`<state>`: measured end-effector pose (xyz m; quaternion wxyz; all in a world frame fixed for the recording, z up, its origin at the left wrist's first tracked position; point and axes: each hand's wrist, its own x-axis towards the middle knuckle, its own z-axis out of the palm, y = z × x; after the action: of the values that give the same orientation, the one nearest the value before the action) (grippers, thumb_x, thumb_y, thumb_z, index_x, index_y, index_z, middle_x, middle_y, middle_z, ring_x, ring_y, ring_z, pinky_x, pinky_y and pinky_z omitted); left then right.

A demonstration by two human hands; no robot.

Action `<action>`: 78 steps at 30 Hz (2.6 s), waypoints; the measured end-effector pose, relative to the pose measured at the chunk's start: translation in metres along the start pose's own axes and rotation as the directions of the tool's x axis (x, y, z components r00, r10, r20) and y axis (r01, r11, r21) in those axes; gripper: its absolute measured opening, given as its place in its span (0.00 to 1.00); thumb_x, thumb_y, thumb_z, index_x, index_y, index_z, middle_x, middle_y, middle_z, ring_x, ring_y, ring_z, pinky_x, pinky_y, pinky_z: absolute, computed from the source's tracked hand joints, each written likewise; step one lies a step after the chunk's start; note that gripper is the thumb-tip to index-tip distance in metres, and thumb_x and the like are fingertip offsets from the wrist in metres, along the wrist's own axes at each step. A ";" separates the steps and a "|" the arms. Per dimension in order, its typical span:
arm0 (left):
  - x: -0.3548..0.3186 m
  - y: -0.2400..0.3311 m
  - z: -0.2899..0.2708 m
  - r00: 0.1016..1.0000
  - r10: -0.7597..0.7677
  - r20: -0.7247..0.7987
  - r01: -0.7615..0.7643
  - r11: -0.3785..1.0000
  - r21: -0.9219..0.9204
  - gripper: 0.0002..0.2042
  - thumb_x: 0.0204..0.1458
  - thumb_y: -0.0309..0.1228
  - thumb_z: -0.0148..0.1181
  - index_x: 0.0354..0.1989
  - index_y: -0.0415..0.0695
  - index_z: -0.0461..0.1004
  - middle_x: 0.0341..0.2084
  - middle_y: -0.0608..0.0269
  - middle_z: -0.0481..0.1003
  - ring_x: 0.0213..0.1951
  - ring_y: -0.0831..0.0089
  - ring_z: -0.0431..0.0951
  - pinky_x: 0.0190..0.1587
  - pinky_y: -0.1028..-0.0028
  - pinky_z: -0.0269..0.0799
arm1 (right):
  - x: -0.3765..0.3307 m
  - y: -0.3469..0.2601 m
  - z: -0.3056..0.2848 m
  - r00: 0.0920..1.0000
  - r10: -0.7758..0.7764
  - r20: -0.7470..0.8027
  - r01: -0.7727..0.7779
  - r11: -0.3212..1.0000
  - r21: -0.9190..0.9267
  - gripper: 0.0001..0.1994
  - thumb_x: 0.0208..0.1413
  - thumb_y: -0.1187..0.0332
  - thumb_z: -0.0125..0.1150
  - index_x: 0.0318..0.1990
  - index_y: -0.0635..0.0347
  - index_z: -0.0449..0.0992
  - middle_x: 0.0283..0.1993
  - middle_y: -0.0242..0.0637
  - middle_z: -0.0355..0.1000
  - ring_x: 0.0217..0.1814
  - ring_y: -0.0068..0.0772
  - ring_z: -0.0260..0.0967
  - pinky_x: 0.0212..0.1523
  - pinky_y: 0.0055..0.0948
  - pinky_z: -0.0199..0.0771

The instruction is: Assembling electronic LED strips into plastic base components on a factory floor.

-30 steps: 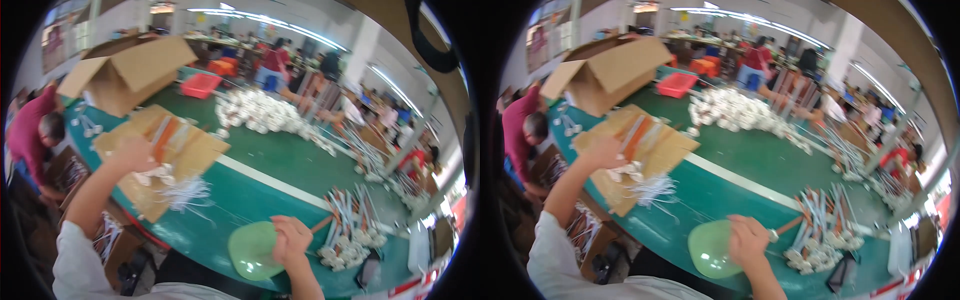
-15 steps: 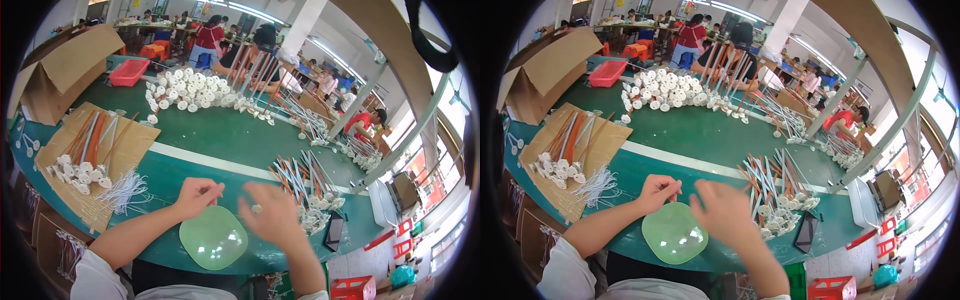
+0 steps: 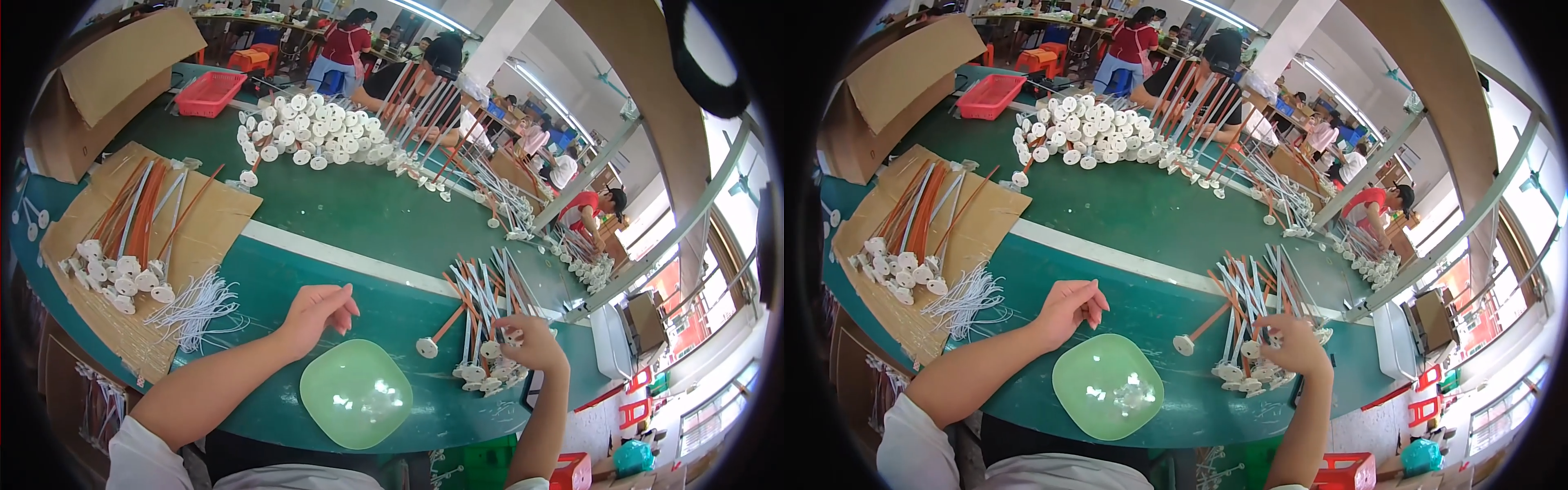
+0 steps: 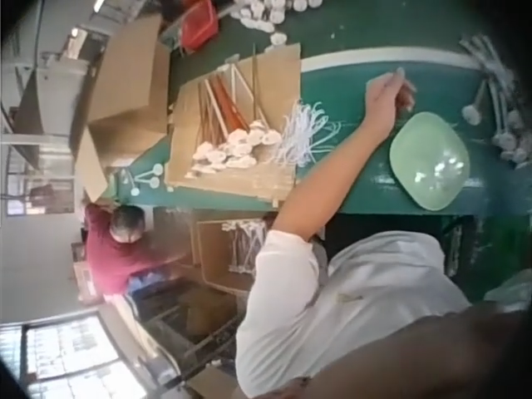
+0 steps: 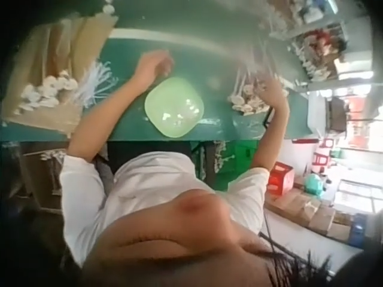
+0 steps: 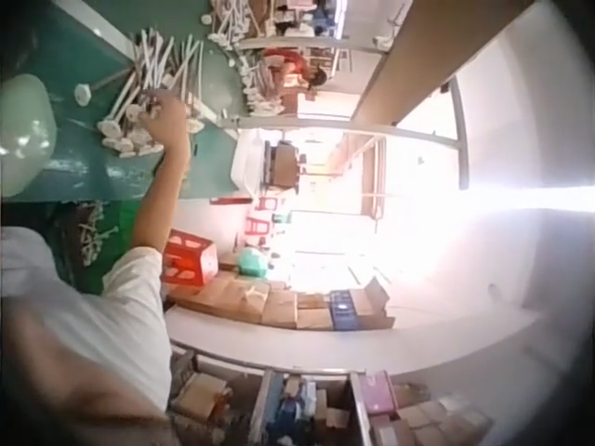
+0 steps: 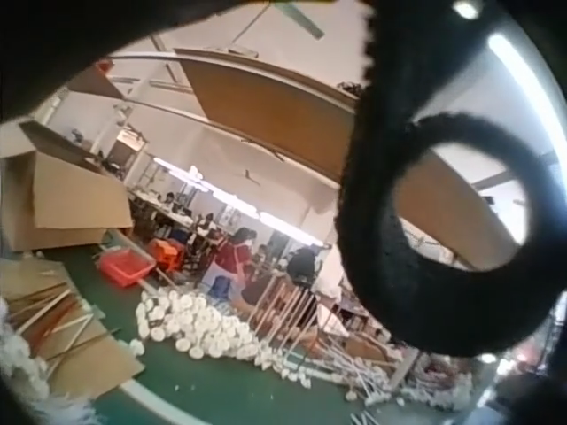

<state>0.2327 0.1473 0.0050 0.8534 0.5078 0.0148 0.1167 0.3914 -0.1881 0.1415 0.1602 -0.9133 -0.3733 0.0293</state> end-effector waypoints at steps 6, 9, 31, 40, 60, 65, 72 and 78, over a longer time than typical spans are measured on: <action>0.000 -0.002 0.004 1.000 0.019 -0.005 -0.019 0.996 0.084 0.18 0.65 0.39 0.50 0.29 0.38 0.77 0.19 0.64 0.73 0.23 0.78 0.73 0.28 0.78 0.69 | -0.004 0.000 0.017 0.991 -0.085 0.100 0.100 0.983 -0.155 0.14 0.37 0.71 0.65 0.36 0.58 0.84 0.27 0.42 0.76 0.29 0.35 0.73 0.34 0.31 0.74; -0.001 -0.003 0.004 1.000 0.016 -0.024 -0.014 0.996 0.093 0.17 0.62 0.41 0.56 0.27 0.39 0.77 0.19 0.67 0.73 0.23 0.82 0.73 0.28 0.81 0.69 | -0.016 -0.038 0.004 0.988 -0.083 0.131 0.093 0.993 -0.073 0.13 0.36 0.74 0.70 0.35 0.62 0.82 0.28 0.41 0.77 0.26 0.34 0.74 0.32 0.28 0.75; -0.019 0.023 0.012 0.956 0.016 0.292 0.003 0.998 -0.066 0.18 0.61 0.29 0.58 0.55 0.31 0.71 0.46 0.51 0.78 0.48 0.66 0.80 0.51 0.70 0.77 | 0.033 -0.147 0.122 0.769 -0.310 -0.559 0.610 0.618 0.496 0.11 0.42 0.82 0.70 0.36 0.66 0.82 0.39 0.46 0.80 0.41 0.35 0.80 0.43 0.26 0.78; -0.022 0.028 0.013 0.958 -0.095 0.270 0.068 0.992 0.106 0.14 0.55 0.21 0.63 0.49 0.33 0.75 0.42 0.52 0.80 0.44 0.69 0.82 0.48 0.72 0.78 | 0.022 -0.149 0.136 0.599 -0.421 -0.681 0.683 0.712 0.160 0.13 0.41 0.83 0.66 0.39 0.67 0.81 0.38 0.50 0.80 0.39 0.40 0.82 0.43 0.28 0.81; -0.018 0.029 0.003 0.910 -0.118 0.397 0.101 0.993 0.063 0.19 0.51 0.15 0.63 0.53 0.35 0.70 0.47 0.49 0.78 0.48 0.63 0.81 0.53 0.69 0.76 | 0.018 -0.148 0.126 0.624 -0.466 -0.627 0.714 0.666 0.215 0.10 0.44 0.83 0.66 0.36 0.65 0.82 0.38 0.45 0.81 0.39 0.41 0.81 0.41 0.29 0.81; -0.019 0.040 0.005 0.939 -0.120 0.323 0.098 0.992 0.081 0.23 0.51 0.16 0.64 0.56 0.37 0.67 0.49 0.50 0.77 0.49 0.65 0.79 0.55 0.68 0.75 | 0.010 -0.146 0.126 0.700 -0.320 -0.639 0.521 0.840 0.150 0.11 0.42 0.78 0.71 0.36 0.63 0.81 0.30 0.39 0.78 0.29 0.39 0.76 0.36 0.29 0.78; -0.018 0.031 0.007 0.976 0.041 0.212 -0.060 0.994 0.086 0.20 0.51 0.18 0.65 0.53 0.39 0.69 0.44 0.58 0.77 0.45 0.69 0.80 0.51 0.69 0.75 | 0.000 -0.156 0.126 0.678 -0.723 -0.134 0.731 0.643 0.228 0.19 0.43 0.62 0.74 0.43 0.59 0.80 0.37 0.40 0.76 0.40 0.40 0.75 0.43 0.35 0.77; -0.019 0.023 0.009 0.975 -0.007 0.220 -0.030 0.986 0.164 0.18 0.50 0.18 0.66 0.51 0.38 0.72 0.44 0.58 0.77 0.46 0.71 0.80 0.51 0.70 0.76 | 0.006 -0.141 0.137 0.616 -0.756 0.223 0.667 0.650 0.365 0.13 0.51 0.64 0.66 0.44 0.56 0.80 0.41 0.40 0.76 0.45 0.42 0.74 0.46 0.37 0.76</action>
<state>0.2112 0.1461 0.0273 0.8037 0.5871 -0.0729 0.0630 0.2773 -0.0520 0.0563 0.1998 -0.6388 -0.7225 0.1733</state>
